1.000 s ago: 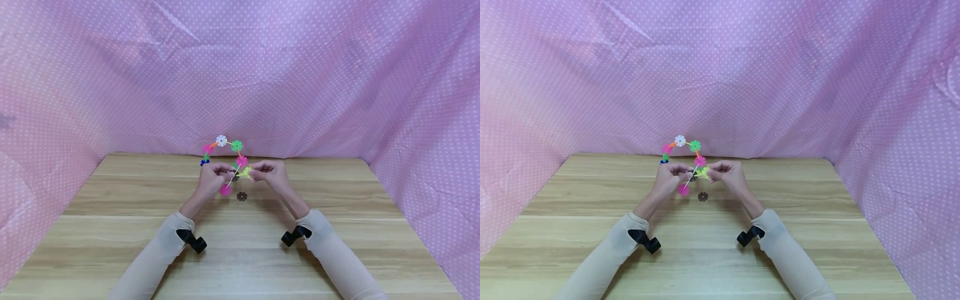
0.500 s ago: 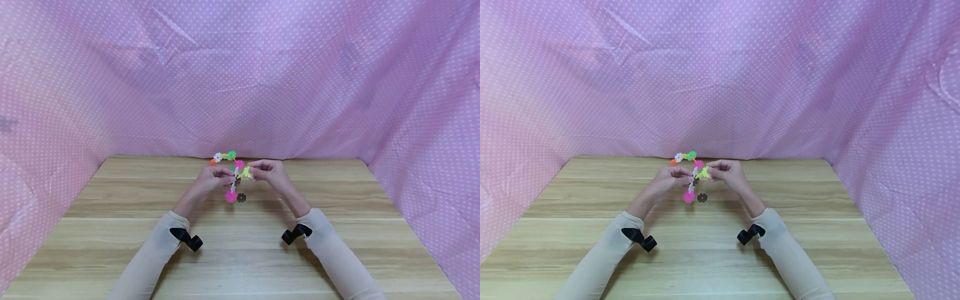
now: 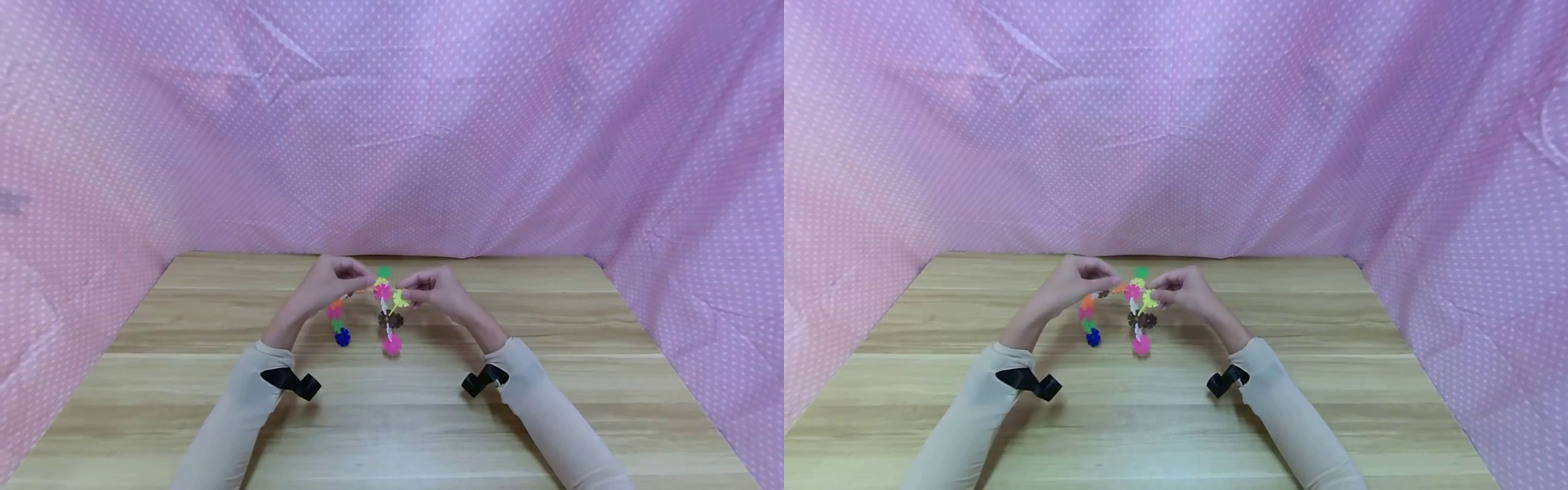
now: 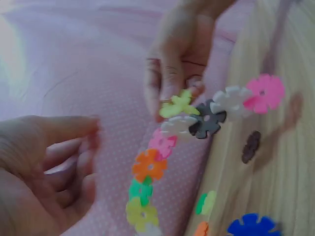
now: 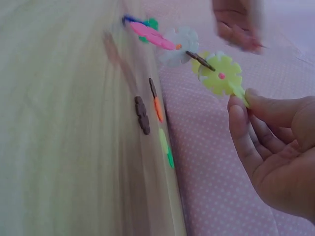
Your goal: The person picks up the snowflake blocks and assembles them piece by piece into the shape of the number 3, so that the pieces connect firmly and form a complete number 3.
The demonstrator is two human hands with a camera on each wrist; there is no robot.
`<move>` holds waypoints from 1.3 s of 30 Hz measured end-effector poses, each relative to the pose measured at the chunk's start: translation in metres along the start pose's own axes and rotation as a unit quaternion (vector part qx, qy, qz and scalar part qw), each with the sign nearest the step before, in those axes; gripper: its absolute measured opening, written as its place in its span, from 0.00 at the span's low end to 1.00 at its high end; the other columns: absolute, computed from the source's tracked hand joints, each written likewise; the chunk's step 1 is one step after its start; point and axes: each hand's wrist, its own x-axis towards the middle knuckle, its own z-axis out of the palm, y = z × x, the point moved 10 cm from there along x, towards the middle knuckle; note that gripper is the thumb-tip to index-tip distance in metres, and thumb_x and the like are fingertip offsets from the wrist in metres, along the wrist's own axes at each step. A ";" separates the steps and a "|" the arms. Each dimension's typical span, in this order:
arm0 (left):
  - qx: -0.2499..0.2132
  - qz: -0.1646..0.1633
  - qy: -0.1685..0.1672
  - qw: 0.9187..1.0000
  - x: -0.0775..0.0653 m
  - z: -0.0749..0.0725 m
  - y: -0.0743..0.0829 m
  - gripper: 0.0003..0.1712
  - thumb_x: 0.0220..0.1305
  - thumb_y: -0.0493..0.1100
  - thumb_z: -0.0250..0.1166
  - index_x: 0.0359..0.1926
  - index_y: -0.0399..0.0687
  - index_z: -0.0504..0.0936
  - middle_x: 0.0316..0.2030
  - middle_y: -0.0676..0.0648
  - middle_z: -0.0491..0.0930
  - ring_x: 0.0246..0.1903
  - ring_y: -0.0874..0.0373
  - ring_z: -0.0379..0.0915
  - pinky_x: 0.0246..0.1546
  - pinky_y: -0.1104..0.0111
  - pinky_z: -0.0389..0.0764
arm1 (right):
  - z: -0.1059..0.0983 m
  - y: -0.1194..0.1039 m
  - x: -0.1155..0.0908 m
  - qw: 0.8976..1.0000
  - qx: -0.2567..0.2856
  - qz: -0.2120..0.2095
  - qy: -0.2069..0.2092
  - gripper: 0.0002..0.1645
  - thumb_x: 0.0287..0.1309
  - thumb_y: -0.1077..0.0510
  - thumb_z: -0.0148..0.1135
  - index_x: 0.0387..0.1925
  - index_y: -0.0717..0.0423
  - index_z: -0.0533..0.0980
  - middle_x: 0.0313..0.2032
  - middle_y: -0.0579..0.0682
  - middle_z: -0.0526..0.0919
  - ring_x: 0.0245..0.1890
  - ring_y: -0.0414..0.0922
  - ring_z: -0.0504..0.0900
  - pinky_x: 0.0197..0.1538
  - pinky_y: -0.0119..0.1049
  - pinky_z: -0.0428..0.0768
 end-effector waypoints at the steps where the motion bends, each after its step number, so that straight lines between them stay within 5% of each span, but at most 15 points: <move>1: 0.014 0.018 0.023 0.999 0.001 -0.002 0.005 0.10 0.64 0.44 0.72 0.41 0.42 0.89 0.33 0.44 0.87 0.31 0.54 0.79 0.32 0.70 0.81 | 0.002 0.000 0.000 1.000 -0.002 -0.004 -0.006 0.13 0.60 0.69 0.68 0.47 0.71 0.82 0.35 0.60 0.89 0.31 0.54 0.86 0.41 0.44 0.90; 4: 0.062 0.034 0.047 0.996 0.003 0.005 0.011 0.11 0.63 0.48 0.73 0.43 0.49 0.90 0.38 0.48 0.89 0.38 0.55 0.81 0.41 0.66 0.82 | 0.008 0.001 0.001 1.000 0.000 -0.010 -0.017 0.12 0.59 0.70 0.68 0.45 0.71 0.82 0.36 0.62 0.88 0.32 0.59 0.86 0.39 0.43 0.90; 7: 0.077 0.020 0.012 0.997 0.007 0.022 0.005 0.11 0.63 0.47 0.73 0.44 0.50 0.90 0.42 0.50 0.89 0.46 0.55 0.83 0.50 0.60 0.83 | 0.014 0.003 0.002 1.000 0.008 -0.006 -0.020 0.12 0.58 0.72 0.68 0.44 0.73 0.81 0.35 0.63 0.88 0.31 0.54 0.87 0.39 0.41 0.90; 12: 0.039 0.004 -0.036 0.999 0.011 0.040 -0.009 0.08 0.61 0.39 0.73 0.41 0.42 0.90 0.37 0.45 0.90 0.35 0.59 0.85 0.42 0.61 0.87 | 0.021 0.005 0.002 1.000 0.011 0.004 -0.006 0.11 0.57 0.73 0.68 0.42 0.74 0.80 0.34 0.62 0.88 0.28 0.42 0.86 0.38 0.39 0.90; 19: 0.015 -0.019 -0.033 0.999 0.011 0.034 -0.019 0.06 0.59 0.36 0.74 0.38 0.40 0.89 0.32 0.45 0.89 0.29 0.59 0.84 0.35 0.59 0.87 | 0.018 -0.004 0.002 1.000 0.003 -0.012 0.019 0.09 0.59 0.69 0.69 0.41 0.71 0.81 0.32 0.58 0.88 0.32 0.56 0.87 0.43 0.53 0.89; 22: -0.003 -0.029 -0.030 0.999 0.010 0.027 -0.023 0.07 0.59 0.36 0.74 0.39 0.40 0.88 0.32 0.45 0.88 0.31 0.56 0.85 0.33 0.65 0.85 | 0.013 -0.005 0.005 0.999 -0.026 -0.014 0.018 0.10 0.60 0.67 0.70 0.42 0.69 0.82 0.35 0.58 0.88 0.35 0.57 0.87 0.44 0.49 0.89; 27: -0.044 -0.034 -0.029 0.998 0.011 0.018 -0.032 0.11 0.59 0.35 0.73 0.43 0.33 0.86 0.33 0.43 0.88 0.31 0.59 0.83 0.32 0.71 0.83 | 0.016 -0.003 0.008 0.990 -0.131 -0.017 -0.046 0.12 0.57 0.67 0.71 0.44 0.66 0.83 0.39 0.59 0.88 0.37 0.47 0.85 0.43 0.33 0.86; 34: -0.056 -0.036 -0.023 0.998 0.010 0.013 -0.035 0.14 0.60 0.34 0.72 0.47 0.32 0.86 0.34 0.42 0.88 0.31 0.61 0.83 0.33 0.72 0.84 | 0.038 0.013 0.010 0.962 -0.208 -0.007 -0.174 0.16 0.56 0.67 0.72 0.47 0.63 0.83 0.41 0.57 0.88 0.39 0.44 0.86 0.45 0.31 0.86; 39: -0.053 -0.021 -0.027 0.998 0.009 0.014 -0.031 0.14 0.61 0.35 0.72 0.48 0.36 0.87 0.38 0.42 0.89 0.35 0.60 0.84 0.38 0.70 0.86 | 0.048 0.022 0.012 0.946 -0.236 -0.020 -0.221 0.18 0.56 0.67 0.72 0.50 0.60 0.84 0.41 0.56 0.86 0.36 0.41 0.82 0.42 0.30 0.84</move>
